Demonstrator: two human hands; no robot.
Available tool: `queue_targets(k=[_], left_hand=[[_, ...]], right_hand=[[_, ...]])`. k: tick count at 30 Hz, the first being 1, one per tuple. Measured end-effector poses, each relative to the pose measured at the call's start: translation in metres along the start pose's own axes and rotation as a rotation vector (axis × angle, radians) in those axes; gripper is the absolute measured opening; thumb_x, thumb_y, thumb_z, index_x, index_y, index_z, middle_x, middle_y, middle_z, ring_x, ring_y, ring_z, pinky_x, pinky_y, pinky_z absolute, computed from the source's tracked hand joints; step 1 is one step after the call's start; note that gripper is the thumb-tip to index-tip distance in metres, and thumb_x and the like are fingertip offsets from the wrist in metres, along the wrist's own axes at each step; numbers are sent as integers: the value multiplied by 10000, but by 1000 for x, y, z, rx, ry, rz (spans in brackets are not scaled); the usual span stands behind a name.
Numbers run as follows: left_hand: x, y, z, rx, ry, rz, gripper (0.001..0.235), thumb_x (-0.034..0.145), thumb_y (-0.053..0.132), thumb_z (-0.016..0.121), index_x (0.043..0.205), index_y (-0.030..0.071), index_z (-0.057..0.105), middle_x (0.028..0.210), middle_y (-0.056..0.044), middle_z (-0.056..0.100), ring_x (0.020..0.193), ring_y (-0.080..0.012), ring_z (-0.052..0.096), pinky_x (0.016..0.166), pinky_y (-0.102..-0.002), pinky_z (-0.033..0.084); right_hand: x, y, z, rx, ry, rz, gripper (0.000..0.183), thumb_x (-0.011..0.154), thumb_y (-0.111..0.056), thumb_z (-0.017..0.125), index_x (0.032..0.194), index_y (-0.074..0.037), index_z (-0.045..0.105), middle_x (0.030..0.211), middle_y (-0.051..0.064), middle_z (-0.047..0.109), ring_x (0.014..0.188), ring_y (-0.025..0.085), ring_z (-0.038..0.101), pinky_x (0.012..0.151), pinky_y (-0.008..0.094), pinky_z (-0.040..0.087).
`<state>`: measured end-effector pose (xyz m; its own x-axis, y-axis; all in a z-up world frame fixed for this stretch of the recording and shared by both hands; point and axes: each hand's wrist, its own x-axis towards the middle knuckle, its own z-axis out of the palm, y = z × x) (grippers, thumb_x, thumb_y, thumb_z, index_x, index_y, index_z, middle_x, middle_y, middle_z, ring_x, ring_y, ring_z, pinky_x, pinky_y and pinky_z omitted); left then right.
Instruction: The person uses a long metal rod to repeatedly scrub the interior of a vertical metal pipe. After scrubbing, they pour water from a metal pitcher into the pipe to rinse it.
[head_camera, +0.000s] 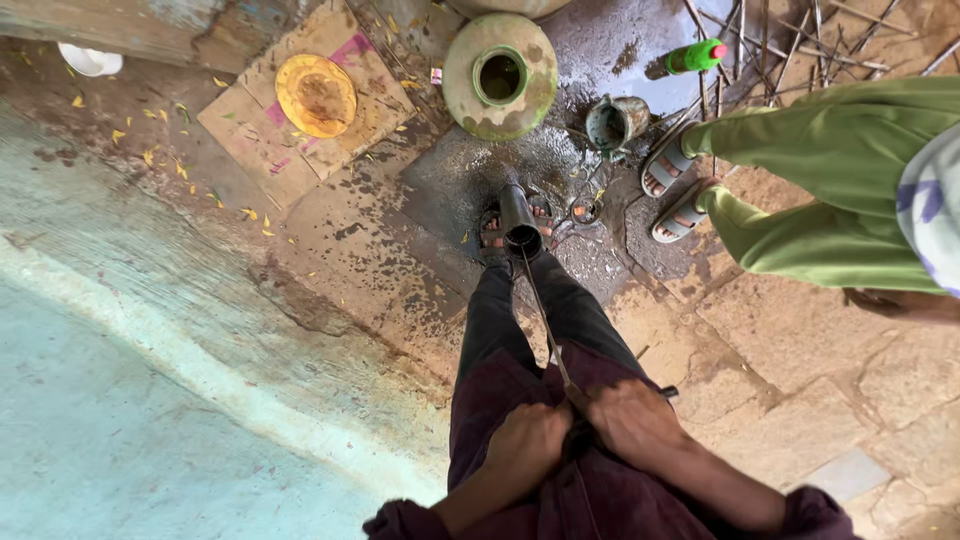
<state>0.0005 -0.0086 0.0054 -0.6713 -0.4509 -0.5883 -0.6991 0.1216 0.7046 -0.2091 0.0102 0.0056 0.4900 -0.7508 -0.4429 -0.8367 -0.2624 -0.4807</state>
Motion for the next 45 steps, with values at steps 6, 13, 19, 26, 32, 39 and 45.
queue_targets(k=[6, 13, 19, 26, 32, 39, 45], left_hand=[[1, 7, -7, -11, -68, -42, 191, 933, 155, 579, 1044, 37, 679, 785, -201, 708, 715, -394, 699, 663, -509, 563], [-4, 11, -12, -54, -132, -82, 311, 937, 192, 612, 1192, 24, 669, 780, -210, 709, 706, -393, 700, 666, -505, 561], [-2, 9, -2, -89, -89, -97, 325, 927, 206, 618, 1191, 21, 661, 769, -216, 700, 694, -407, 695, 663, -525, 553], [-5, 6, 2, 12, 32, -12, 143, 925, 150, 583, 972, 55, 679, 796, -177, 696, 739, -375, 693, 687, -497, 554], [-2, -5, 17, -34, -27, -44, 212, 932, 150, 590, 1078, 16, 667, 782, -199, 701, 711, -388, 693, 665, -507, 552], [-16, 2, 42, -63, -34, 9, 362, 899, 119, 604, 1209, -65, 643, 746, -193, 706, 650, -358, 711, 589, -454, 566], [95, -59, 29, 64, -33, -199, 189, 888, 168, 635, 931, 24, 751, 954, -176, 727, 877, -348, 726, 735, -465, 606]], right_hand=[[-7, -6, 5, 48, -217, 38, 495, 906, -153, 508, 1385, -55, 583, 932, 116, 701, 578, 236, 664, 495, 390, 555], [-12, -11, 10, 10, -89, 16, 560, 860, -177, 531, 1400, -35, 573, 835, 109, 697, 577, 259, 658, 513, 401, 543], [-8, -2, 15, 34, -246, 3, 527, 907, -182, 504, 1412, -44, 560, 793, 112, 684, 609, 261, 659, 530, 406, 539], [0, -7, 5, 63, -325, 89, 530, 928, -102, 479, 1453, -55, 542, 829, 126, 698, 599, 244, 683, 537, 399, 570], [11, -8, -1, 50, -408, 100, 598, 879, -131, 545, 1472, -60, 518, 934, 151, 710, 666, 286, 713, 561, 415, 591], [-7, -14, 5, 63, -555, 74, 532, 933, -157, 532, 1438, 4, 486, 1002, 181, 686, 799, 314, 736, 649, 420, 612], [101, 51, 49, 76, -347, 149, 415, 891, -237, 613, 1255, -37, 626, 939, 171, 719, 902, 352, 705, 770, 479, 573]])
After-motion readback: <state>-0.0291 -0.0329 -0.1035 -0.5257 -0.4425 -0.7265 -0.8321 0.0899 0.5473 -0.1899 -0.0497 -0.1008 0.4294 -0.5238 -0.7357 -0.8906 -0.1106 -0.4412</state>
